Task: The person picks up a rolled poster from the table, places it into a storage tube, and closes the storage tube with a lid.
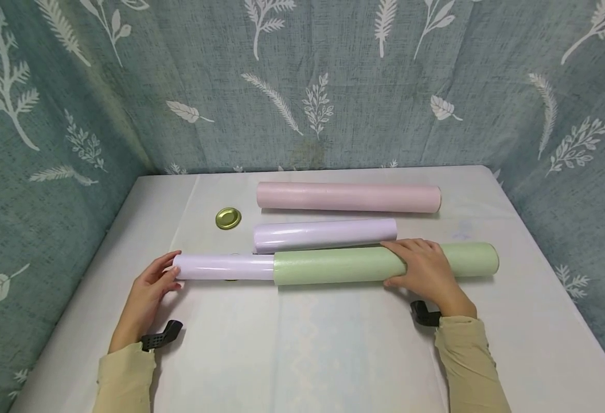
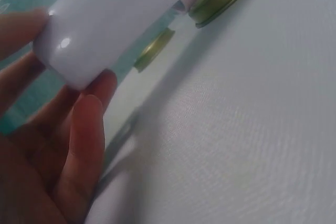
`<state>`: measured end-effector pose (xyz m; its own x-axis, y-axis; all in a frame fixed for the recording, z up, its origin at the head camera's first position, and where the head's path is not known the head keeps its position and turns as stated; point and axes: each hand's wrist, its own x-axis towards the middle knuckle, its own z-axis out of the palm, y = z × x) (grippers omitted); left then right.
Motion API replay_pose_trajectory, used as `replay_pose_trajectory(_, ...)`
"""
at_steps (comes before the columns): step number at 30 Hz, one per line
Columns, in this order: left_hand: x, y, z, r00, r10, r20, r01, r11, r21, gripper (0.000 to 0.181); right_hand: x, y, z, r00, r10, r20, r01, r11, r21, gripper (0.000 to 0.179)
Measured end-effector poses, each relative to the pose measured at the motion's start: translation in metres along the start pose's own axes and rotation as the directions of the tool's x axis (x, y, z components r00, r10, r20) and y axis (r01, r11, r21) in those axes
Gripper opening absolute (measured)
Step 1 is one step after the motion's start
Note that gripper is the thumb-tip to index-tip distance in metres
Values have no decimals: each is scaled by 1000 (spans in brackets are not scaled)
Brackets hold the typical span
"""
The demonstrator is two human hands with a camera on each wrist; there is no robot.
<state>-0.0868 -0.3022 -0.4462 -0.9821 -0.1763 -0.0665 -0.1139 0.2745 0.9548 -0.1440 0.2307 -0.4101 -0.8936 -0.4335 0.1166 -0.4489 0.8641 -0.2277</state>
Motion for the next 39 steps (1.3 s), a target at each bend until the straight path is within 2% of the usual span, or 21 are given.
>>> replay_pose_trajectory(5,0,0,1,999,19,27,-19,1000,-2,48,0,0,-1,1000,4,6,-4,1000,7,85)
replay_pose_trajectory(17,-3,4,4,999,-1,51,2,1000,-31,49,0,1,0,1000,-3,3,3,1000,14,84)
replay_pose_trajectory(26,-4,8,9,996,5,93,0,999,-46,49,-1,0,0,1000,-2,-4,2,1000,12,84)
replay_pose_trajectory(39,-4,9,14,995,-2,102,4,1000,-23,49,0,0,-1,1000,1,-7,-1,1000,16,84)
